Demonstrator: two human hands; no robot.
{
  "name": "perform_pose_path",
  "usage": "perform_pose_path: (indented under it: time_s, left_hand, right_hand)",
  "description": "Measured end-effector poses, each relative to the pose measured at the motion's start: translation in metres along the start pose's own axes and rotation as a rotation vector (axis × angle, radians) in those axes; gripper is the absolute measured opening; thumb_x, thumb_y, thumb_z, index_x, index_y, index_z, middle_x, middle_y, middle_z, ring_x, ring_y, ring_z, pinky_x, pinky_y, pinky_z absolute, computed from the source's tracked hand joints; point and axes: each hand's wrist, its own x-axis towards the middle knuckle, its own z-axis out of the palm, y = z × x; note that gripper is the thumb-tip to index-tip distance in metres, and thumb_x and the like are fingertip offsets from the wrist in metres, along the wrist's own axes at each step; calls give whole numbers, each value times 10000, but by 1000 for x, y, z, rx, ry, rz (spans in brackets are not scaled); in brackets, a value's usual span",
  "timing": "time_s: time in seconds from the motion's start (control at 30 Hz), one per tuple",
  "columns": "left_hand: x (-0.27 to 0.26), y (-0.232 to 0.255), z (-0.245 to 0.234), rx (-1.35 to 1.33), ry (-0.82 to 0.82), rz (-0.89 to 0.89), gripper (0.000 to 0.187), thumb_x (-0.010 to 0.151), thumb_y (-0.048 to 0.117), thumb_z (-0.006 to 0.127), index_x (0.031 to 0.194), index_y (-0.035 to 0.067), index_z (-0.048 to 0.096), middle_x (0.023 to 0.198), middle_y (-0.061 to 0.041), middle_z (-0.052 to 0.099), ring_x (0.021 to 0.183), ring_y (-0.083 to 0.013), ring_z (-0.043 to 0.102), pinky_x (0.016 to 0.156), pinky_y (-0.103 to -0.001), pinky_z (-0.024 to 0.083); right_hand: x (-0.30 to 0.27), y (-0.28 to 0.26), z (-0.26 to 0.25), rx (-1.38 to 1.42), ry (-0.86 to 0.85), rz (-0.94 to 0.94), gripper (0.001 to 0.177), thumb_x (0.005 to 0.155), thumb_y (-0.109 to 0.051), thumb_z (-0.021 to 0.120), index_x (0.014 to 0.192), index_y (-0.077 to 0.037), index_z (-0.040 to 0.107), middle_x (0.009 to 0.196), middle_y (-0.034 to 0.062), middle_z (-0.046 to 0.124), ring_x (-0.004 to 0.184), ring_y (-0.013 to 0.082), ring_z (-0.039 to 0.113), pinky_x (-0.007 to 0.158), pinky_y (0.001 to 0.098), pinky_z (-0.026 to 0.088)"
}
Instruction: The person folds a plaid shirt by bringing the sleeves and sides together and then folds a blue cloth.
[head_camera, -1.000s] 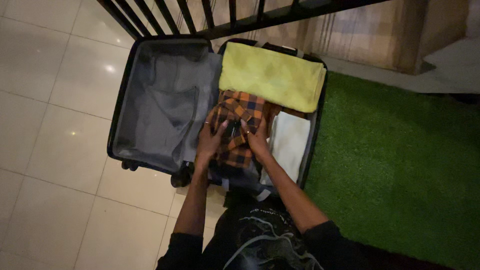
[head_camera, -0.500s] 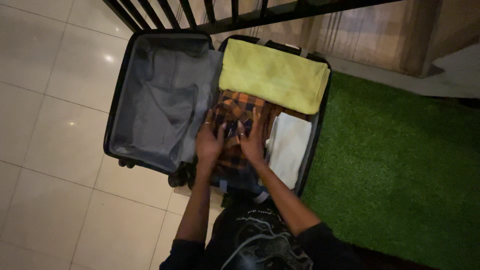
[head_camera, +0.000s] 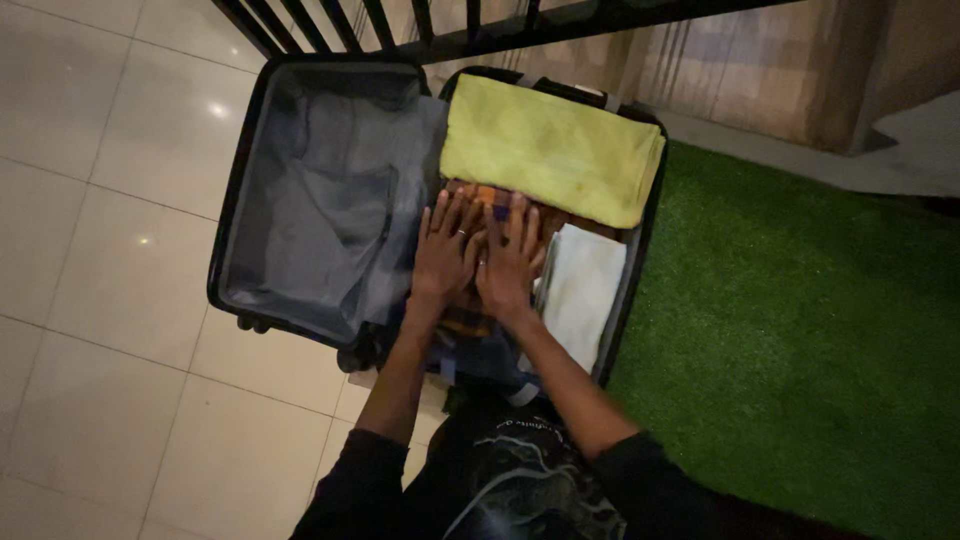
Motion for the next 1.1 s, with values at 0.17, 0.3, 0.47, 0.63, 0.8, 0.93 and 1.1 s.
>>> perform_pose_path:
  time_s: [0.17, 0.3, 0.47, 0.63, 0.8, 0.93, 1.1]
  left_hand:
    - [1, -19, 10, 5, -25, 62, 540, 1115, 293, 411, 1624, 115, 381, 1731, -72, 250, 1610, -350, 166, 1284, -554, 198]
    - [5, -22, 10, -43, -38, 54, 542, 1103, 273, 417, 1617, 102, 397, 1712, -89, 284, 1598, -349, 191, 1277, -543, 212]
    - [7, -14, 10, -140, 40, 34, 505, 1078, 258, 467, 1559, 104, 477, 1666, -98, 385, 1574, -350, 292, 1276, -516, 263]
    - [8, -17, 12, -208, 100, 60, 495, 1076, 247, 477, 1546, 95, 500, 1654, -112, 404, 1567, -376, 322, 1273, -479, 323]
    - [7, -16, 13, -200, 72, 17, 497, 1079, 266, 484, 1541, 82, 500, 1643, -126, 418, 1548, -377, 340, 1252, -492, 320]
    - [7, -14, 9, -260, 91, 37, 483, 1120, 259, 441, 1556, 55, 469, 1654, -166, 390, 1560, -403, 322, 1277, -495, 319]
    - [7, -15, 15, -272, 68, 0, 476, 1107, 259, 467, 1534, 51, 503, 1631, -154, 421, 1544, -401, 342, 1235, -486, 357]
  right_hand:
    - [20, 4, 19, 63, 32, -115, 692, 955, -181, 606, 1613, -176, 390, 1736, 64, 181, 1605, 405, 90, 1153, 765, 159]
    - [24, 6, 25, 149, 85, -119, 632, 1006, -222, 558, 1613, -148, 398, 1712, 98, 252, 1583, 421, 148, 1187, 751, 148]
    - [29, 9, 26, 210, 72, -119, 559, 1057, -243, 501, 1597, -126, 414, 1688, 133, 325, 1570, 445, 217, 1211, 712, 180]
    - [32, 5, 22, 189, 82, -103, 529, 1059, -253, 501, 1571, -123, 464, 1674, 122, 361, 1573, 425, 241, 1227, 691, 205]
    - [33, 4, 18, 195, 52, -90, 518, 1051, -236, 506, 1551, -98, 480, 1659, 146, 375, 1561, 432, 242, 1195, 688, 222]
    - [33, 3, 15, 167, 80, -115, 510, 1057, -242, 509, 1543, -89, 491, 1643, 126, 400, 1564, 421, 247, 1211, 673, 259]
    - [33, 5, 15, 215, 67, -114, 500, 1056, -221, 501, 1534, -77, 490, 1644, 155, 396, 1559, 430, 263, 1162, 648, 289]
